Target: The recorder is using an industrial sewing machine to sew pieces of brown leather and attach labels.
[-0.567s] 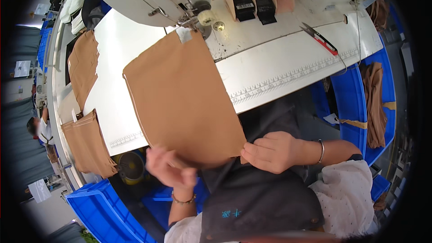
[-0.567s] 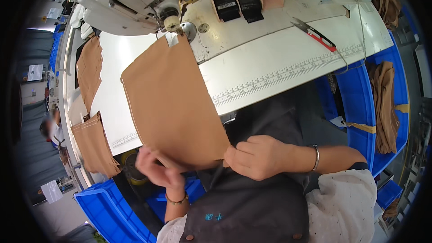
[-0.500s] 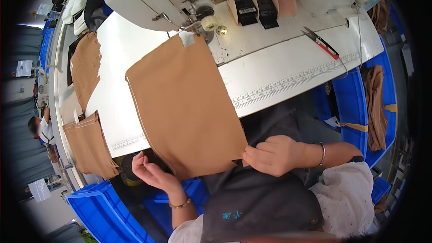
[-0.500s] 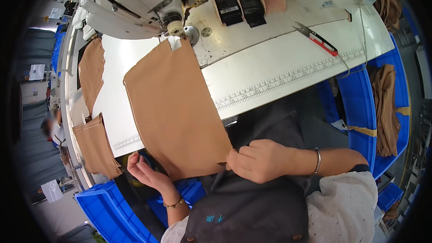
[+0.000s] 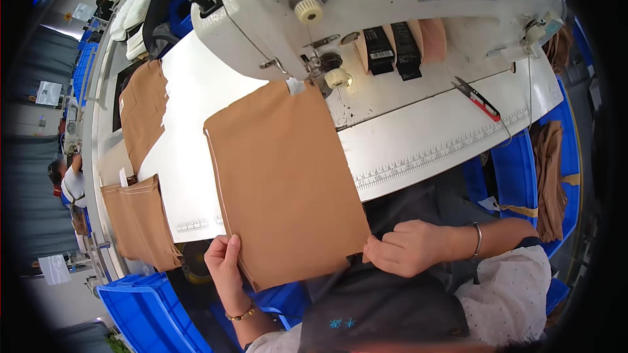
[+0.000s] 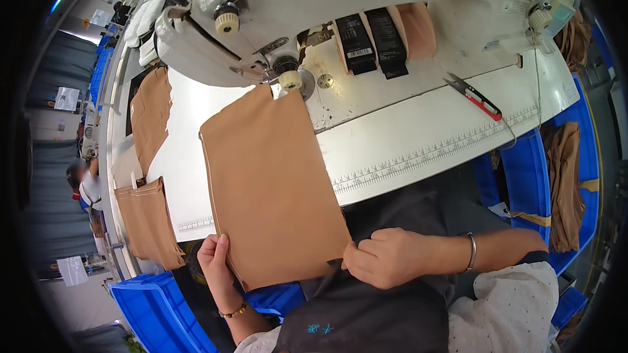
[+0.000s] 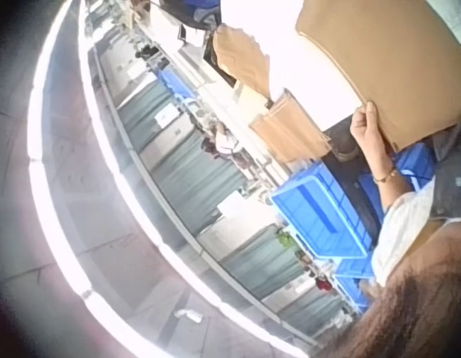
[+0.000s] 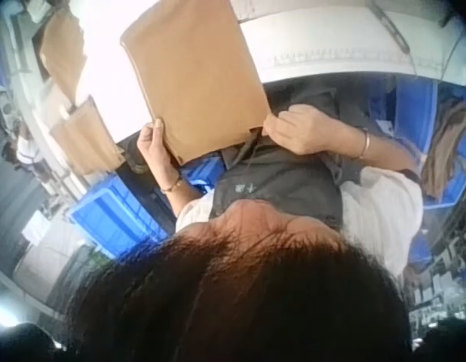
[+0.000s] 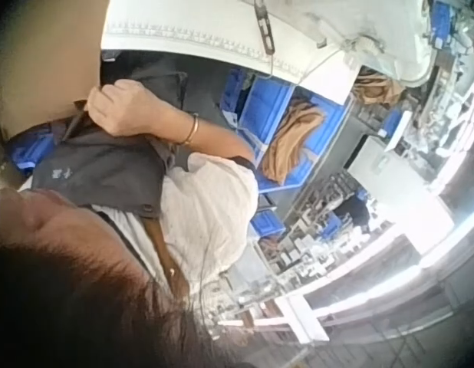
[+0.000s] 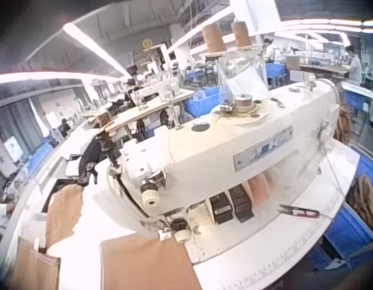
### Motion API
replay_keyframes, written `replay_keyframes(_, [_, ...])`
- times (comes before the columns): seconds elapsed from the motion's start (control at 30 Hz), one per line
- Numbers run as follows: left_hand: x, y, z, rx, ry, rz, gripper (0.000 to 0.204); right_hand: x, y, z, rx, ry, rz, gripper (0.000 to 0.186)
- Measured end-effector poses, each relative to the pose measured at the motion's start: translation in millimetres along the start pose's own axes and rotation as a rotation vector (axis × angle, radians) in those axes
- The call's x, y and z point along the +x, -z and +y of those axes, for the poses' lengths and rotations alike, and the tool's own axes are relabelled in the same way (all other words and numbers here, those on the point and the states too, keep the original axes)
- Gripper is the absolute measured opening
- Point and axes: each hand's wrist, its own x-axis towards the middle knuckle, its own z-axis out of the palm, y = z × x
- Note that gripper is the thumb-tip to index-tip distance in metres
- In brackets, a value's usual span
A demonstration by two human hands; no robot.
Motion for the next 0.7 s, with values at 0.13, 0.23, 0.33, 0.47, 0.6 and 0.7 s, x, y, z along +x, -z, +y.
replay_keyframes(0.13, [13, -4, 13, 0.153, -0.018, -0.041, 0.020, 5, -4, 12, -0.055, 0.018, 0.030, 0.020])
replay_keyframes(0.23, [24, -10, 20, 0.211, -0.016, -0.062, 0.021, 9, -5, 22, -0.056, 0.029, 0.028, 0.019])
replay_keyframes(0.33, [35, -13, 25, 0.245, -0.028, -0.081, 0.021, 13, -3, 31, -0.065, 0.033, -0.006, 0.022])
replay_keyframes(0.47, [51, -12, 29, 0.352, -0.033, -0.099, 0.022, 19, -6, 45, -0.097, 0.046, -0.014, 0.021])
replay_keyframes(0.6, [67, -17, 37, 0.422, -0.058, -0.116, 0.023, 24, -9, 59, -0.055, 0.045, -0.036, 0.019])
replay_keyframes(0.7, [79, -24, 40, 0.424, -0.079, -0.120, 0.024, 29, -12, 69, -0.069, 0.041, -0.013, 0.015])
